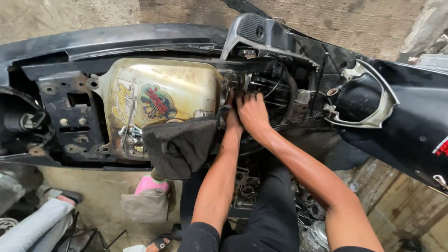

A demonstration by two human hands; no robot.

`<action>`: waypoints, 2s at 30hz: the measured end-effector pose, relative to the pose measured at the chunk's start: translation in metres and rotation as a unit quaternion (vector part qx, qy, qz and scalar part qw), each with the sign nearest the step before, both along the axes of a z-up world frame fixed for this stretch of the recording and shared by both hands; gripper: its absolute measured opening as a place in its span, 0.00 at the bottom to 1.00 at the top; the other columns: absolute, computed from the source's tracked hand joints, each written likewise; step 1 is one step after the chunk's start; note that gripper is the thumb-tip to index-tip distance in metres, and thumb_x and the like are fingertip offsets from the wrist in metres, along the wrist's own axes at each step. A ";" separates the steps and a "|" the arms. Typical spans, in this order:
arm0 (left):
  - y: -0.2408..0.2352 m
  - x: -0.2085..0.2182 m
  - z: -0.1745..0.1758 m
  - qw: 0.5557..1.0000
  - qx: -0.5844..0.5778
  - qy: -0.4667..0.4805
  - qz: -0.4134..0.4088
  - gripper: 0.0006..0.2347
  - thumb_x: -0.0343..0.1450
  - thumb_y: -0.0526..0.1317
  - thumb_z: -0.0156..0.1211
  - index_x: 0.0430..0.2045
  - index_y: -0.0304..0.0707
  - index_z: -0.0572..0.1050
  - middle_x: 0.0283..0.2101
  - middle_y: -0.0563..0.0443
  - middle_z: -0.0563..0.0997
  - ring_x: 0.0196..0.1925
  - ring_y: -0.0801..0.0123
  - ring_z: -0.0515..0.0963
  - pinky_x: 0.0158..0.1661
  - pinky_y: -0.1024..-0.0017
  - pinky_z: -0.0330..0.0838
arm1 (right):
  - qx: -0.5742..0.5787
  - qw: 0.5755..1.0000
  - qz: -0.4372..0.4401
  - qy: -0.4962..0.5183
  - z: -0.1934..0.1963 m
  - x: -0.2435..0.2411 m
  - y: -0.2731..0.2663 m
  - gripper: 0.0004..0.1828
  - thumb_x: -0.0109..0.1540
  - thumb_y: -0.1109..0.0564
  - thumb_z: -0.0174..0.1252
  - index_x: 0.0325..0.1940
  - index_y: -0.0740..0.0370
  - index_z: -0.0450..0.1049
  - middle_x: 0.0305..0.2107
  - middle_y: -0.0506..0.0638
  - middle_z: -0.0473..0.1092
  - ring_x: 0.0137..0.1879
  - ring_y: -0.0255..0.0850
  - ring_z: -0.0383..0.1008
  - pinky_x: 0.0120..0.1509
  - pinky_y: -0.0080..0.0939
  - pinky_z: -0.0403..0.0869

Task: The person assembles a carburetor using a screwdriver and then installs it into the engine compartment of a motorcycle. They secure the carburetor in place and wipe the surrounding area with a cloth.

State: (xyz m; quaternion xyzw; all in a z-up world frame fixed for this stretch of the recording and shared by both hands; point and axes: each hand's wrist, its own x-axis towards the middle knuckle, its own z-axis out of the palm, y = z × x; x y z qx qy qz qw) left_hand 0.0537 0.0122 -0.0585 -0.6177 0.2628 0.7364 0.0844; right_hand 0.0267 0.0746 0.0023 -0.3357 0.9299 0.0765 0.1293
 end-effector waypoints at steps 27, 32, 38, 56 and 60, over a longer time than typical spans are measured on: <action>0.005 0.000 -0.005 0.998 -0.057 -0.026 -0.026 0.28 0.60 0.60 0.74 0.39 0.32 0.82 0.42 0.41 0.84 0.45 0.58 0.84 0.45 0.67 0.77 | -0.098 0.990 -0.005 0.096 -0.083 0.014 0.023 0.24 0.57 0.50 0.61 0.46 0.76 0.74 0.29 0.63 0.74 0.39 0.53 0.74 0.65 0.62 0.61; -0.001 0.005 -0.007 0.997 -0.062 -0.035 -0.030 0.28 0.60 0.60 0.74 0.39 0.31 0.82 0.42 0.41 0.84 0.45 0.58 0.84 0.45 0.67 0.77 | -0.079 0.986 -0.080 0.125 -0.014 0.020 -0.003 0.17 0.63 0.61 0.54 0.53 0.75 0.72 0.39 0.63 0.72 0.54 0.55 0.71 0.79 0.63 0.52; -0.001 -0.002 -0.010 0.996 -0.072 -0.041 -0.039 0.29 0.60 0.61 0.74 0.39 0.31 0.81 0.42 0.41 0.84 0.45 0.58 0.84 0.45 0.68 0.77 | -0.107 0.982 -0.110 0.113 0.031 0.021 -0.002 0.19 0.66 0.60 0.53 0.61 0.64 0.69 0.52 0.58 0.68 0.68 0.51 0.63 0.81 0.58 0.51; -0.023 0.001 0.065 0.908 -0.146 -0.082 -0.383 0.38 0.67 0.69 0.49 0.62 0.34 0.67 0.62 0.35 0.73 0.70 0.49 0.66 0.68 0.55 0.58 | -0.357 0.882 -0.295 -0.090 0.050 0.066 0.085 0.15 0.67 0.57 0.56 0.58 0.59 0.74 0.46 0.55 0.72 0.56 0.55 0.75 0.61 0.52 0.73; -0.023 0.002 0.090 0.845 -0.218 -0.021 -0.487 0.32 0.72 0.64 0.45 0.61 0.39 0.68 0.57 0.32 0.77 0.66 0.45 0.70 0.65 0.52 0.63 | -0.359 0.825 -0.384 -0.206 0.066 0.083 0.092 0.13 0.72 0.53 0.50 0.57 0.56 0.76 0.45 0.51 0.73 0.56 0.52 0.76 0.62 0.53 0.73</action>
